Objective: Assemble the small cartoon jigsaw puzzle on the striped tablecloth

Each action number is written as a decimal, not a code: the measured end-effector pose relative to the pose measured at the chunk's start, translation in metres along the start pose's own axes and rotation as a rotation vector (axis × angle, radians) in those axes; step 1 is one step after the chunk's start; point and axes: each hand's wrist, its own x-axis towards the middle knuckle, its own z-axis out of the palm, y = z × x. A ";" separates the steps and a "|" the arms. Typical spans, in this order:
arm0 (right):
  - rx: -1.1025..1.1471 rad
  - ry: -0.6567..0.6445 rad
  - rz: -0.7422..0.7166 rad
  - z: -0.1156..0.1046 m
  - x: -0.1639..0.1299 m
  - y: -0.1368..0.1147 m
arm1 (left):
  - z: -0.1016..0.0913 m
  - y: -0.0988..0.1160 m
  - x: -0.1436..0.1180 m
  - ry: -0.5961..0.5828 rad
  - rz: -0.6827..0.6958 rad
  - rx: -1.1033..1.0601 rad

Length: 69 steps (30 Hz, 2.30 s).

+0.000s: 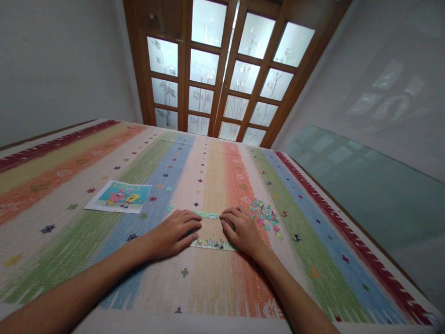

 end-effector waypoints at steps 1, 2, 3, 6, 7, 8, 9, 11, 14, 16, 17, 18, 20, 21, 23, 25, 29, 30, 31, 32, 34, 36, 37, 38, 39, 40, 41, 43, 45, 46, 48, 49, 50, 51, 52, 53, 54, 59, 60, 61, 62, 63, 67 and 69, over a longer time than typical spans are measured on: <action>-0.003 0.000 0.002 0.000 0.000 0.000 | 0.000 0.000 0.000 0.001 -0.002 0.000; -0.006 0.000 0.003 0.000 0.000 0.000 | 0.000 0.000 0.000 0.001 -0.003 -0.001; -0.008 0.000 0.005 0.001 0.000 0.000 | 0.000 0.000 0.000 0.002 -0.005 -0.001; 0.001 -0.001 0.002 0.000 0.000 0.001 | 0.000 0.000 0.000 0.003 -0.006 0.003; 0.006 -0.001 0.002 0.000 0.000 0.001 | 0.000 0.000 0.000 0.003 -0.004 0.004; 0.011 0.001 0.004 0.000 0.000 0.001 | -0.001 0.001 0.000 0.004 -0.002 0.006; 0.016 0.003 0.008 0.000 0.000 0.001 | -0.001 0.001 0.000 0.004 -0.001 0.010; 0.025 0.014 0.015 0.000 0.000 0.001 | -0.001 0.001 0.000 0.001 0.000 0.018; 0.039 0.026 0.017 0.001 0.000 0.001 | -0.001 0.001 0.000 -0.015 0.001 0.029; 0.048 0.026 0.014 0.001 0.000 0.001 | 0.000 0.001 0.000 -0.023 0.004 0.034; 0.052 0.026 0.016 0.002 0.000 0.001 | 0.000 0.001 0.000 -0.023 0.005 0.036; 0.055 0.028 0.021 0.002 0.000 0.001 | 0.000 0.001 0.000 -0.021 0.006 0.038; 0.060 0.031 0.038 0.003 0.000 0.002 | 0.001 0.000 0.000 -0.017 0.008 0.041; 0.061 0.031 0.044 0.003 0.000 0.002 | 0.001 -0.001 0.000 -0.016 0.009 0.041; 0.064 0.027 0.041 0.003 0.000 0.003 | 0.001 -0.001 0.000 -0.010 0.014 0.041; 0.065 0.020 0.026 0.003 0.001 0.004 | 0.001 -0.001 0.000 0.000 0.021 0.036; 0.054 0.016 0.011 0.003 0.002 0.004 | 0.000 0.001 0.001 0.009 0.018 0.029; 0.053 0.017 0.011 0.003 0.002 0.003 | 0.000 0.001 0.001 0.008 0.017 0.031; 0.052 0.019 0.013 0.002 0.002 0.003 | 0.000 0.001 0.001 0.006 0.017 0.035; 0.051 0.022 0.017 0.002 0.002 0.003 | 0.001 0.000 0.000 0.006 0.018 0.039; 0.046 0.028 0.030 0.002 0.003 0.003 | 0.001 0.000 0.000 0.005 0.019 0.043; 0.037 0.030 0.041 0.001 0.002 0.003 | 0.001 -0.001 0.000 0.003 0.017 0.042; 0.032 0.031 0.043 0.001 0.002 0.002 | 0.001 -0.001 0.000 0.001 0.015 0.041; 0.028 0.034 0.044 0.001 0.002 0.002 | 0.001 -0.001 0.000 0.000 0.014 0.040; 0.023 0.039 0.045 0.001 0.003 0.002 | 0.001 -0.001 0.000 -0.001 0.012 0.040; 0.021 0.043 0.044 0.002 0.003 0.002 | 0.001 0.000 0.000 0.000 0.011 0.039; 0.021 0.046 0.041 0.002 0.003 0.001 | 0.001 0.000 0.000 0.000 0.012 0.039; 0.024 0.053 0.033 0.002 0.003 0.000 | 0.000 0.001 0.001 0.000 0.016 0.037; 0.027 0.053 0.017 0.002 0.004 0.000 | 0.000 0.001 0.001 0.002 0.015 0.037; 0.030 0.053 0.006 0.002 0.004 0.000 | 0.000 0.001 0.001 0.004 0.014 0.038; 0.036 0.048 -0.010 0.003 0.005 0.000 | 0.000 0.001 0.001 0.005 0.012 0.039; 0.036 0.046 -0.013 0.003 0.005 0.000 | 0.001 0.000 0.001 0.004 0.012 0.040; 0.033 0.044 -0.014 0.003 0.005 0.001 | 0.001 0.000 0.000 0.004 0.014 0.041; 0.024 0.041 -0.014 0.004 0.005 0.001 | 0.001 0.000 0.000 0.003 0.017 0.041; 0.012 0.036 -0.016 0.004 0.005 0.000 | 0.001 0.000 0.000 0.003 0.019 0.041; -0.001 0.030 -0.021 0.004 0.005 0.000 | 0.001 -0.001 0.000 0.005 0.021 0.040; -0.011 0.025 -0.026 0.005 0.005 0.000 | 0.001 -0.001 0.000 0.005 0.021 0.040; 0.012 0.004 -0.013 0.004 0.005 -0.001 | 0.001 -0.001 0.001 -0.005 0.016 0.041; 0.016 0.001 -0.005 0.003 0.005 -0.001 | 0.000 -0.001 0.001 -0.005 0.016 0.040; 0.015 -0.002 0.005 0.002 0.005 0.000 | 0.000 -0.001 0.001 -0.004 0.016 0.039; 0.012 -0.002 0.017 0.002 0.005 0.000 | 0.000 -0.001 0.001 -0.003 0.018 0.037; 0.007 -0.003 0.028 0.001 0.004 0.000 | 0.000 -0.001 0.001 0.001 0.020 0.035; -0.003 -0.029 0.007 0.001 0.004 0.000 | 0.000 -0.001 0.002 0.015 0.018 0.023; -0.001 -0.035 -0.011 0.001 0.004 0.000 | -0.001 0.000 0.002 0.021 0.012 0.014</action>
